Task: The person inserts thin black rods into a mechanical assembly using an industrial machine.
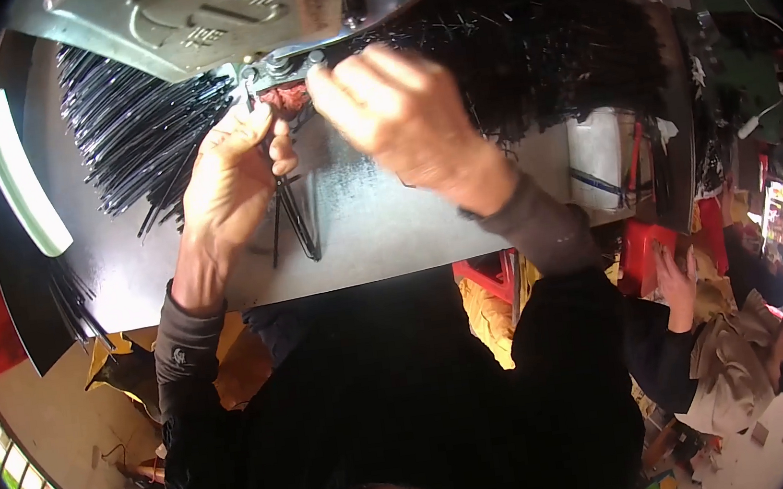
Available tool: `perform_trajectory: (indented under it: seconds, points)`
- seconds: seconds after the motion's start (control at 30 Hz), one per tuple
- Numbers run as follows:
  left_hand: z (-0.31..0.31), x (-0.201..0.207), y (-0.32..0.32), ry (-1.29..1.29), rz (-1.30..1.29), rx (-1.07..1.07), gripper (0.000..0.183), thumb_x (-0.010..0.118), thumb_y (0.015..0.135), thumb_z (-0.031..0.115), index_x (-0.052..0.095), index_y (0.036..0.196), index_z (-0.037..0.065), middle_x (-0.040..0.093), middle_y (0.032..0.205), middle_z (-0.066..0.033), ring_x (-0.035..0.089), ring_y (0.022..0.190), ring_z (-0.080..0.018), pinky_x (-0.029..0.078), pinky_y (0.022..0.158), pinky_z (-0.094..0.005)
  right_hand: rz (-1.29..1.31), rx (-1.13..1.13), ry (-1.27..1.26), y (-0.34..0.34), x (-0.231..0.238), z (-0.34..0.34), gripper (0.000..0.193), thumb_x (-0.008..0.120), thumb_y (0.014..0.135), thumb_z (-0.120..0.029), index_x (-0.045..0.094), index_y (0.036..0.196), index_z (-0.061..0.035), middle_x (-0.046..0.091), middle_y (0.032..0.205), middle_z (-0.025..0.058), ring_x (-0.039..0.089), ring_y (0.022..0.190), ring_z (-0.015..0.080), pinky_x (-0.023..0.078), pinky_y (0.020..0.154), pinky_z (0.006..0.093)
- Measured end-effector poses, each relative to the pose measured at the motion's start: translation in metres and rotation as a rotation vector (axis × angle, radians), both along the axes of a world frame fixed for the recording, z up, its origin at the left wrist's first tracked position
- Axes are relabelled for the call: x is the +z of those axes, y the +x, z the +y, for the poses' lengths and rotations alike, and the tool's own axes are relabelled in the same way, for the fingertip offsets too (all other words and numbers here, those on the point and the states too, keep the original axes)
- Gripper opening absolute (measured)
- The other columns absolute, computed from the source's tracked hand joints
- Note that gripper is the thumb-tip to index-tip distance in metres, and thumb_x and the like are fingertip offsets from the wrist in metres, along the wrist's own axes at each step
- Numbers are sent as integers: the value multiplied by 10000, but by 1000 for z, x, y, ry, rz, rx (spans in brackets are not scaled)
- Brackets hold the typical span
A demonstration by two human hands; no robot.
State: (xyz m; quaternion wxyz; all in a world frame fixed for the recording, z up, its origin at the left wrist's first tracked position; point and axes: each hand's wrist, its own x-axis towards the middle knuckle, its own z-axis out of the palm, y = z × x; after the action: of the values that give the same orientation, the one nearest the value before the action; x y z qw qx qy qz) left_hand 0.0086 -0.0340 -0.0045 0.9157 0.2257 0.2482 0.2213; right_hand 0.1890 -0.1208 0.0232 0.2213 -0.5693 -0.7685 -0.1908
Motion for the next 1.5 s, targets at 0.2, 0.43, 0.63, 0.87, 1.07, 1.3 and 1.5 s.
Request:
perform_trajectory:
  seconds: [0.2,0.43,0.63,0.87,1.07,1.3,1.5]
  points:
    - [5,7,0,135,117,95,117,569,881,78,625,907,-22,621,765,-62,537,610,-101,433,553,-225,1291,-118,-480,-32,-10,16,74,630,831,-61,634,813,11,623,645,45,595,529,91,457,454,256]
    - [6,2,4,571,283,177,146,608,826,19,612,959,-40,616,674,-43,556,521,-75,449,469,-200,1505,-147,-440,-41,-12,21,120,625,861,-95,638,854,25,619,662,28,588,564,54,469,454,183]
    - [7,3,7,594,261,196,241,593,820,-7,580,1061,-9,594,660,-18,530,494,-66,419,425,-194,1516,-152,-461,-40,-13,22,121,627,859,-92,638,858,29,618,667,31,589,567,53,465,451,180]
    - [8,2,9,550,251,186,225,569,818,-24,577,1042,-5,566,628,-7,498,460,-52,397,406,-186,1516,-134,-469,-39,-17,23,126,625,860,-97,639,861,28,615,658,33,579,550,54,452,445,180]
    - [10,0,7,551,210,159,220,591,840,30,570,1058,28,598,708,6,514,505,-48,405,429,-180,1566,-119,-476,-36,-23,23,150,611,873,-120,642,865,26,609,635,40,540,503,51,427,445,181]
    - [12,3,8,583,216,131,225,586,832,28,560,1056,21,603,700,-10,518,493,-58,404,428,-184,1589,-92,-474,-36,-23,23,156,606,877,-124,644,872,26,610,635,40,533,494,51,426,445,181]
    - [18,2,19,631,209,172,254,538,790,-18,554,1043,-3,535,590,-6,501,456,-55,420,408,-196,1803,-21,-467,-34,-24,28,150,608,877,-114,649,885,30,602,633,44,518,489,60,413,446,177]
